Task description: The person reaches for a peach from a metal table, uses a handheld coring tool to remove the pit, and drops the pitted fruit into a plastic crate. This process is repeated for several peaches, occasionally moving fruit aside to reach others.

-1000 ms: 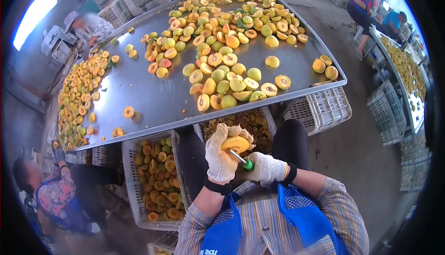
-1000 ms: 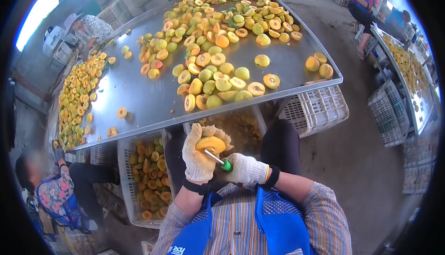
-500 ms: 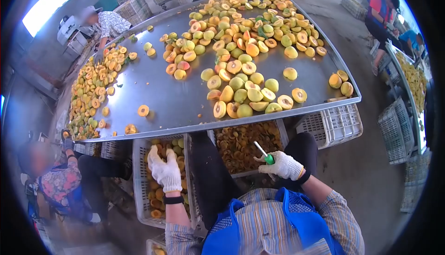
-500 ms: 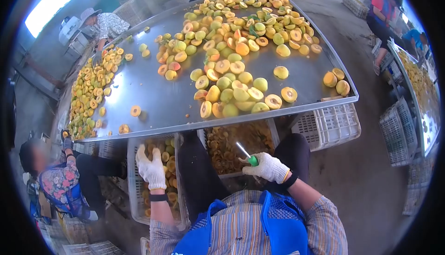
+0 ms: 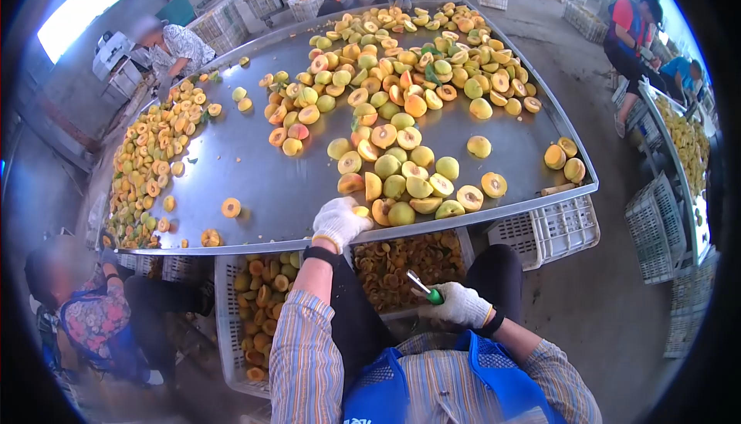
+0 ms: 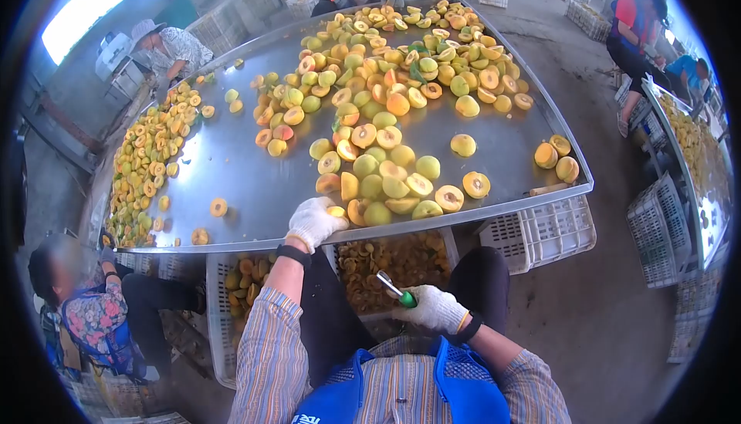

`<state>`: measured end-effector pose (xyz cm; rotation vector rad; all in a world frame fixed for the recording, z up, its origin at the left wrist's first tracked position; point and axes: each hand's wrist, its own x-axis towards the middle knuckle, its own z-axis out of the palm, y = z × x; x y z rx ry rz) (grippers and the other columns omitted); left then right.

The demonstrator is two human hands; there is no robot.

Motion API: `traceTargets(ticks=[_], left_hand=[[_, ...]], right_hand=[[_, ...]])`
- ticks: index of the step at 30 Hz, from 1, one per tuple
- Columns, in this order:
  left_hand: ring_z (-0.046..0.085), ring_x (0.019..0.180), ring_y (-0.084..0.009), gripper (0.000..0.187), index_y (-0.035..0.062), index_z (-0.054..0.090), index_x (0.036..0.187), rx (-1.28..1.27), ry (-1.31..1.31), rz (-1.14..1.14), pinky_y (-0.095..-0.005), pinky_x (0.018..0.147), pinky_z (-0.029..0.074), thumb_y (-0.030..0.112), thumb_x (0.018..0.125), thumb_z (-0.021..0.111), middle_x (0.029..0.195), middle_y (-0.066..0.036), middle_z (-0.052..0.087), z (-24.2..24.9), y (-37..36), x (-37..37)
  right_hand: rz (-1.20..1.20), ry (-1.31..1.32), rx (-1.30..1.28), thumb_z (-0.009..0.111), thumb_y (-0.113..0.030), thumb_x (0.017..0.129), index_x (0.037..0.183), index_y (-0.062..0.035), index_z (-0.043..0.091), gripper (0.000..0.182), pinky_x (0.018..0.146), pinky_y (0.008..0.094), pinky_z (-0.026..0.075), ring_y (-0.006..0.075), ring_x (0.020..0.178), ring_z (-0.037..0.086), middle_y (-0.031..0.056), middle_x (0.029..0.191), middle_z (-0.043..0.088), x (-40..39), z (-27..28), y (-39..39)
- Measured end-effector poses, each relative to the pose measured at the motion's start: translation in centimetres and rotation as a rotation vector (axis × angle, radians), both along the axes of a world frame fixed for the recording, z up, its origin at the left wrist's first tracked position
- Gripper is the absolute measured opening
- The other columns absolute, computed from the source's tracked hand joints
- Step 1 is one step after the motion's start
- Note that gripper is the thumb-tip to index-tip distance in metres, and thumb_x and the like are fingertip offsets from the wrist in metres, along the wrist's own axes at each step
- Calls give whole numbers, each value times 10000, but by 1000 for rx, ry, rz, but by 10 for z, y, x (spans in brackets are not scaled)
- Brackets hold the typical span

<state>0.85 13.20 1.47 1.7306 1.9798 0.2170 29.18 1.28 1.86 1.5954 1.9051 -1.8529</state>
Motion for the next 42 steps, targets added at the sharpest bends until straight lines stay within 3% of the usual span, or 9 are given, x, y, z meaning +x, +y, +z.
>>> traceTargets(ticks=[2,3,5,8,14,21,29,37,42], left_hand=[[714,867,-295,438,66,632,1189,102,-535,241,-391,777,570,239,801,736,1039,-159,707,9,-21,1],[714,867,-295,438,66,632,1189,105,-533,239,-391,777,570,239,801,736,1039,-159,707,5,-32,2],[706,862,-304,365,87,605,1224,289,-1615,331,-382,709,585,214,893,693,1024,-153,684,-2,-52,4],[685,814,-331,422,68,595,1205,250,-1964,401,-374,627,570,437,1008,535,1052,-184,665,26,-90,43],[645,987,-351,438,23,599,1200,241,-2038,389,-451,813,552,413,1040,476,1117,-192,646,28,-141,88],[641,1047,-340,428,5,577,1258,218,-2064,378,-475,875,550,363,1040,488,1144,-181,640,32,-161,104],[651,997,-314,398,6,610,1174,231,-2032,580,-448,859,555,363,1032,509,1071,-162,656,16,-167,121],[653,1012,-283,375,-4,615,1195,166,-1813,589,-416,883,563,321,1025,540,1095,-147,654,15,-174,119],[644,1028,-306,393,10,593,1244,147,-2046,334,-428,896,536,326,1015,540,1158,-166,640,26,-169,113]], right_hand=[[59,-9,305,703,-431,850,1208,-149,671,457,652,330,542,183,649,690,84,715,685,4,-15,1],[32,-44,178,688,-447,853,1230,-162,661,474,670,368,564,250,689,709,113,763,707,1,9,6],[8,-81,382,677,-440,867,1256,-190,652,463,674,407,574,310,739,717,138,798,712,-3,13,5],[19,-56,604,659,-405,892,1292,-231,640,437,663,436,570,346,750,709,142,818,713,-13,27,-2],[13,4,821,705,-241,821,1252,-165,642,442,621,458,554,361,692,687,155,760,691,-23,32,-18],[6,-73,904,727,-290,812,1188,-153,671,404,637,435,574,358,701,697,152,780,705,-18,26,-29],[5,-74,820,677,-289,830,830,-145,714,148,582,452,560,353,638,677,126,660,661,-16,-1,-27],[15,5,866,675,-217,822,902,-143,728,121,621,460,561,363,674,678,132,699,676,-7,-19,-28],[107,-158,840,682,-230,834,1025,-172,731,206,643,442,568,355,712,692,126,742,693,3,3,-11]])
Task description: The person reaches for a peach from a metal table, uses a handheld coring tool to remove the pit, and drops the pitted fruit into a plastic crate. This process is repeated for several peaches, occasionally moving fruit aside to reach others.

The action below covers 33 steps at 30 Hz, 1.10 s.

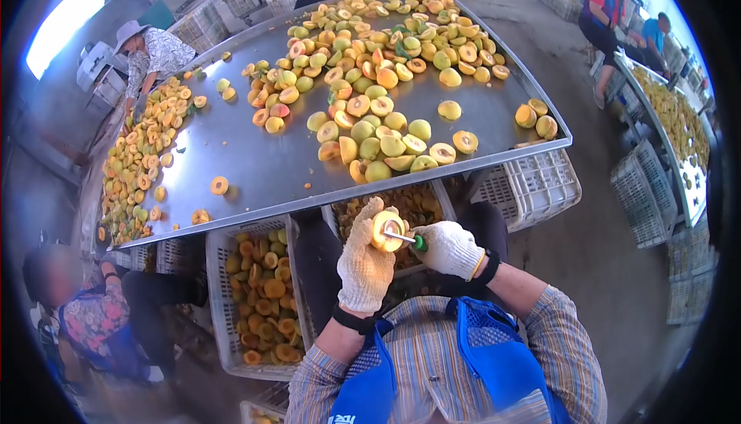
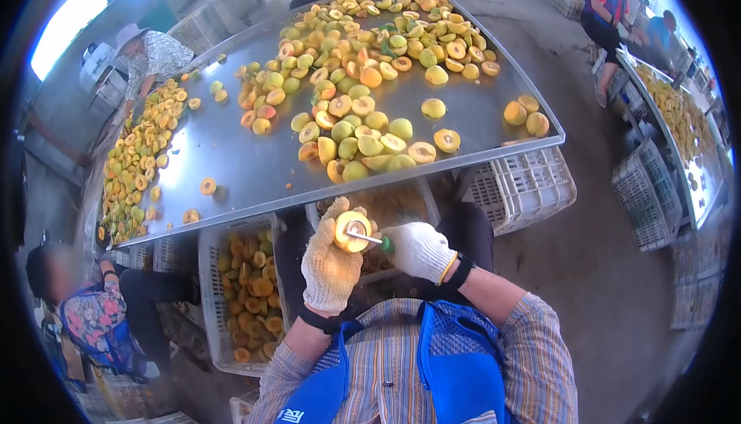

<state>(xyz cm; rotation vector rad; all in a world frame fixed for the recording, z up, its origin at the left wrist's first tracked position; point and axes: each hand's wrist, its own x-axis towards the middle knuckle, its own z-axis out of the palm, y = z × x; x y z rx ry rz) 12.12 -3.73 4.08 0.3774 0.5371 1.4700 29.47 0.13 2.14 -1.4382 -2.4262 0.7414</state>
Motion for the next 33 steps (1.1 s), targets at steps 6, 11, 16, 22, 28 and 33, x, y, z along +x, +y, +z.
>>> traceTargets(ticks=[6,11,16,22,28,33], left_hand=[[694,819,-251,547,13,624,1147,-131,187,6,-337,702,575,527,1009,497,956,-145,695,-5,-5,-19],[707,805,-212,578,5,664,1016,-244,213,-11,-310,691,594,561,994,507,951,-137,700,16,-11,-16],[707,818,-223,563,-17,659,1007,-250,259,25,-319,732,595,527,1003,514,915,-147,701,19,-13,-11],[697,722,-166,602,-23,690,949,-269,369,-58,-247,602,567,555,989,528,849,-109,703,11,-11,-12],[640,647,-122,647,-10,715,829,-237,706,-203,-213,551,497,576,996,498,753,-89,683,19,-6,-12],[679,719,-217,703,43,632,1193,-145,272,-160,-284,580,552,664,995,370,951,-128,692,7,2,-25]], right_hand=[[106,-20,127,653,-208,861,1208,-204,698,350,564,430,534,311,582,654,107,662,656,1,38,-4],[268,-278,55,610,-240,873,1239,-167,635,373,635,454,539,323,672,694,107,722,696,-2,60,-2],[314,-314,104,612,-223,860,1211,-160,655,359,664,454,552,322,711,705,107,754,705,-4,61,-1],[298,-219,26,678,-251,798,1101,-185,733,315,657,440,556,318,706,699,110,713,692,-2,37,2],[422,-199,-31,695,-217,776,987,-169,739,221,662,435,563,337,712,693,130,721,688,8,27,8],[246,-46,-312,716,-306,812,943,-123,725,226,648,419,561,344,713,697,149,750,699,2,18,-1]])
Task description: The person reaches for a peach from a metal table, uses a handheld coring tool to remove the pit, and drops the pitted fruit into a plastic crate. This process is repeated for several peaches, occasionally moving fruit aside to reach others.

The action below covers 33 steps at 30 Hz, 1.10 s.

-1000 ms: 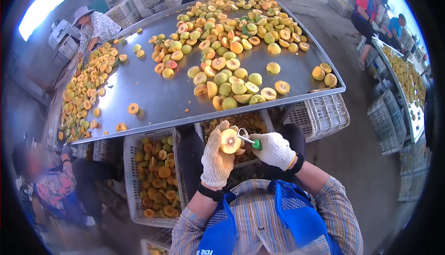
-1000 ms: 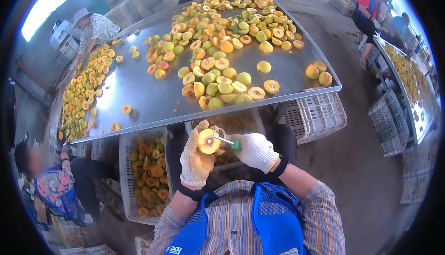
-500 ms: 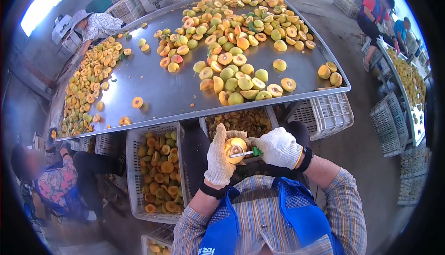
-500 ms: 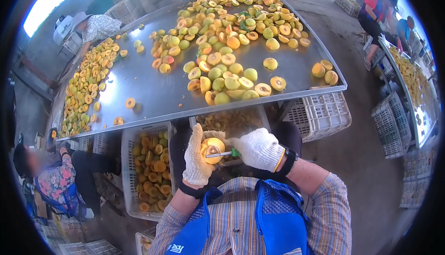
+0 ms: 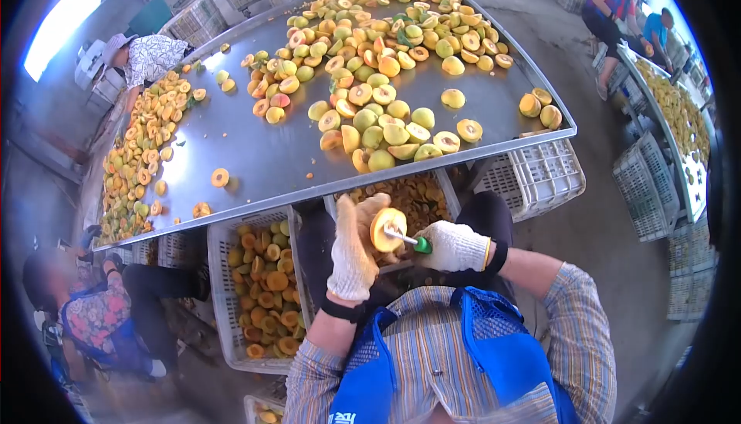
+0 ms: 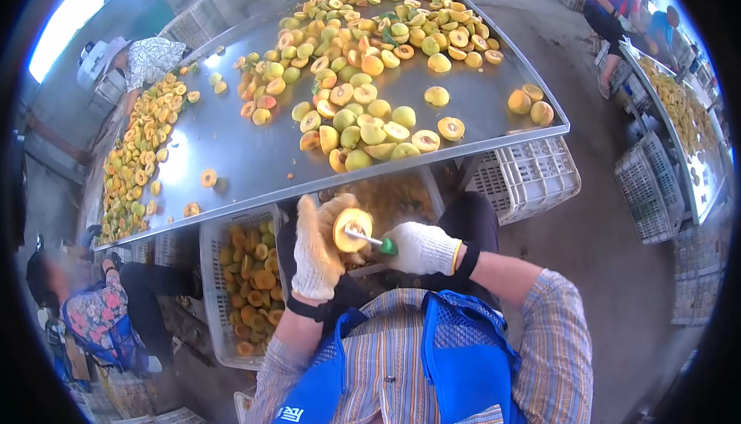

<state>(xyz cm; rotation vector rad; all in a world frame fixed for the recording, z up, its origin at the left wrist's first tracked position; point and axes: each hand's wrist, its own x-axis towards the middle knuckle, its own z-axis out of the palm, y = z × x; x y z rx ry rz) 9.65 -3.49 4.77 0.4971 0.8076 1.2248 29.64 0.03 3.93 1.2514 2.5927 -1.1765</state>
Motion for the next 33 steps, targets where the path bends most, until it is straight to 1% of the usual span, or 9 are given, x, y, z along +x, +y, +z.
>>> traceTargets(ticks=[2,5,8,10,13,18,21,26,33], left_hand=[[666,985,-290,700,55,586,1261,35,-5,262,-399,720,595,666,985,387,1118,-157,661,-10,-1,19],[667,969,-339,695,30,654,1141,7,-127,373,-475,754,589,667,967,439,1077,-165,670,-20,1,27],[681,867,-351,692,17,682,1058,-60,-227,231,-466,735,587,663,963,455,996,-171,684,-13,2,12],[685,784,-345,677,-11,688,978,-139,-200,272,-459,710,582,632,972,476,895,-180,688,-7,6,12],[685,693,-283,652,-57,687,856,-94,211,244,-366,635,583,544,1009,486,818,-198,695,-4,9,10],[683,681,-281,609,-46,705,873,-20,-102,253,-381,655,572,511,1014,504,806,-205,699,4,5,15],[676,661,-279,601,-42,712,811,38,113,229,-367,653,561,481,1022,503,776,-200,699,5,7,13],[673,640,-256,575,-48,717,788,66,61,63,-346,638,553,443,1020,530,745,-176,699,8,12,7],[681,660,-186,503,-18,732,824,-40,384,-4,-294,621,549,454,968,632,786,-126,720,0,15,12]], right_hand=[[-220,167,-30,704,-314,835,952,-122,725,225,650,423,563,341,712,700,150,753,700,-6,-9,-2],[-230,137,-42,667,-346,867,896,-75,700,274,668,445,557,351,723,693,161,767,697,-24,-11,-17],[-180,205,-219,673,-365,874,862,-95,704,273,618,416,573,318,649,699,144,699,688,-31,-12,-26],[-114,-51,55,686,-343,866,910,-109,724,241,610,401,575,297,640,701,124,695,691,-30,-14,-19],[-78,37,124,714,-337,839,1002,-126,733,267,607,417,575,326,659,700,132,725,699,-22,-13,-4],[-56,231,-64,649,-310,852,835,-79,705,239,601,414,560,315,646,686,160,727,683,-34,-16,-21],[-138,136,-30,689,-336,848,890,-83,720,258,499,433,550,336,561,672,147,607,649,-23,-5,-6],[-92,117,-188,699,-423,845,890,-106,717,322,647,437,581,348,705,707,172,728,689,-26,-17,-19],[-58,-8,108,738,-349,819,960,-165,746,232,582,380,572,277,608,700,90,674,692,-14,-34,-5]])
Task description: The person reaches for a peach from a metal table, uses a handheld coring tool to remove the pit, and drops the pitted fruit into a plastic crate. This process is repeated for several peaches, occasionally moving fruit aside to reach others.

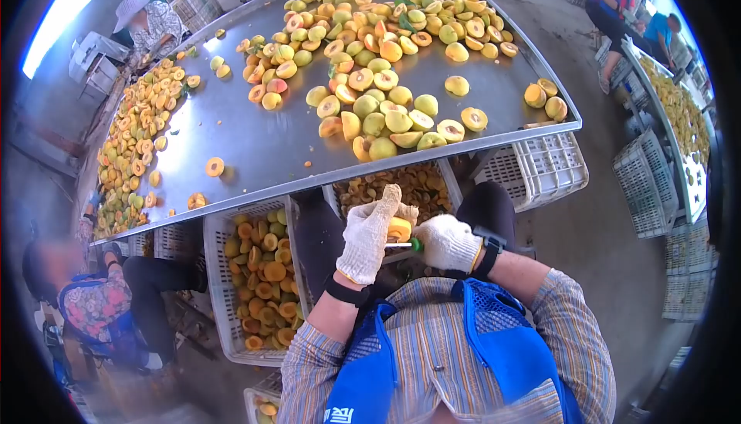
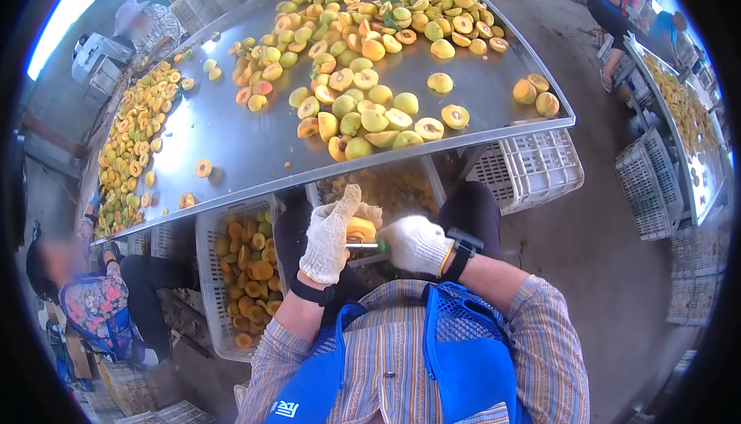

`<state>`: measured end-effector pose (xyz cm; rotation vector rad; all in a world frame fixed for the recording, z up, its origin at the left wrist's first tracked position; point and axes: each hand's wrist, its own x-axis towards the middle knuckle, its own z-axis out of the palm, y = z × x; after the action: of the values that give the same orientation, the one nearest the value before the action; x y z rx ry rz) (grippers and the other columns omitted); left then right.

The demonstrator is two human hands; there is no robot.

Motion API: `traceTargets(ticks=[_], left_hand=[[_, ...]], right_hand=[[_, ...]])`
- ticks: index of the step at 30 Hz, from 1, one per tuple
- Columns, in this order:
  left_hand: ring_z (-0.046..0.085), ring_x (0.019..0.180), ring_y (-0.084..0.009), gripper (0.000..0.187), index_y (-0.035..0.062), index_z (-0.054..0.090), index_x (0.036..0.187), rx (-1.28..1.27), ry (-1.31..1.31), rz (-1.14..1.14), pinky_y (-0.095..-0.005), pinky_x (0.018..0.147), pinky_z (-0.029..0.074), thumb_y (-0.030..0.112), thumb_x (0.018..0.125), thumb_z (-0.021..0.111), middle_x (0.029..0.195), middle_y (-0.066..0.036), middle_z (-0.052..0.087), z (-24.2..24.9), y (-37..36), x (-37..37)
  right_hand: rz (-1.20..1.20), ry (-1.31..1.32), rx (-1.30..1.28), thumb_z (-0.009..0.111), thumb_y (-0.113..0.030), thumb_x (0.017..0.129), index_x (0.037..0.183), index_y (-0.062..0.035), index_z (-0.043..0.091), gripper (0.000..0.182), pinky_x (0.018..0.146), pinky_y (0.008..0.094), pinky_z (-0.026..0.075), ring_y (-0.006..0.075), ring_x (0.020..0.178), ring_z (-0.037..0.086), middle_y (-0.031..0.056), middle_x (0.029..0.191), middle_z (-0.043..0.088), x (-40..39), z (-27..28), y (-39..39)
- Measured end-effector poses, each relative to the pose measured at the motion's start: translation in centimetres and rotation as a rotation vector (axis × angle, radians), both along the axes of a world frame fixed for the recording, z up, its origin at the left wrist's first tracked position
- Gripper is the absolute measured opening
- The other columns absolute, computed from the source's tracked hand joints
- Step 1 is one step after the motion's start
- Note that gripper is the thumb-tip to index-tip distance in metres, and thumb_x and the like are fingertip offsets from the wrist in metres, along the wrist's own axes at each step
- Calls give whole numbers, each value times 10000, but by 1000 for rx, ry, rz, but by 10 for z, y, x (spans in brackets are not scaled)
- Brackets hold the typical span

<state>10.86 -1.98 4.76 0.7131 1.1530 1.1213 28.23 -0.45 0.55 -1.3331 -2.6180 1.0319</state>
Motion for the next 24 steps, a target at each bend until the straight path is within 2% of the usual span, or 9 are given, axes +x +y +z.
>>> traceTargets(ticks=[9,11,13,15,16,18,21,23,24], left_hand=[[651,624,-328,596,57,634,723,11,-780,-13,-394,549,544,563,1000,480,711,-201,653,-19,6,1],[656,640,-331,590,67,645,751,64,-727,-22,-408,544,550,571,1002,468,742,-195,658,-13,11,-3],[664,690,-350,571,66,657,924,-51,-736,233,-434,566,564,596,996,457,837,-171,670,-14,16,-4],[645,699,-368,546,78,663,947,-49,-630,471,-440,623,559,587,991,472,844,-168,665,-18,22,-19],[647,718,-353,540,68,662,961,-6,-602,493,-437,631,561,578,990,484,862,-156,665,-25,20,-39],[651,710,-321,543,24,644,970,140,-510,587,-402,639,572,544,1003,491,854,-156,669,-38,9,-83],[667,797,-218,396,-19,652,1064,74,319,849,-323,660,571,368,986,622,955,-118,678,-42,-22,-146],[678,890,-316,334,17,672,1099,219,1756,898,-412,783,564,240,866,759,1017,-148,695,-52,-19,-167],[669,932,-337,346,24,665,1109,347,1718,808,-430,827,550,228,849,768,1019,-154,697,-47,-8,-161]], right_hand=[[141,713,-945,727,-147,850,1082,-69,763,247,562,254,492,92,600,588,21,814,715,-13,3,-19],[69,654,-1154,755,-91,821,1107,-23,745,295,797,299,530,147,856,667,73,932,752,-14,-7,-13],[110,563,-1057,744,-106,834,1111,-42,751,284,820,291,522,147,872,671,100,961,753,-15,4,-7],[181,722,-570,734,-211,846,1073,-78,771,266,560,258,477,106,590,616,90,712,695,-16,-5,-3],[-101,180,-667,728,-268,836,1078,-99,753,296,606,292,521,127,624,657,85,710,696,-18,48,4],[-181,-15,-403,682,-358,838,1098,-115,696,356,713,413,555,282,745,708,116,819,726,-11,26,18],[-181,-74,-148,653,-428,838,1065,-114,682,388,751,462,547,383,840,688,173,888,714,7,2,29],[-245,-29,-271,651,-420,840,1059,-110,682,380,771,473,542,379,867,689,172,899,716,9,-4,30],[-207,-30,-233,650,-418,843,1061,-109,681,380,770,469,545,375,864,691,170,897,717,8,-9,30]])
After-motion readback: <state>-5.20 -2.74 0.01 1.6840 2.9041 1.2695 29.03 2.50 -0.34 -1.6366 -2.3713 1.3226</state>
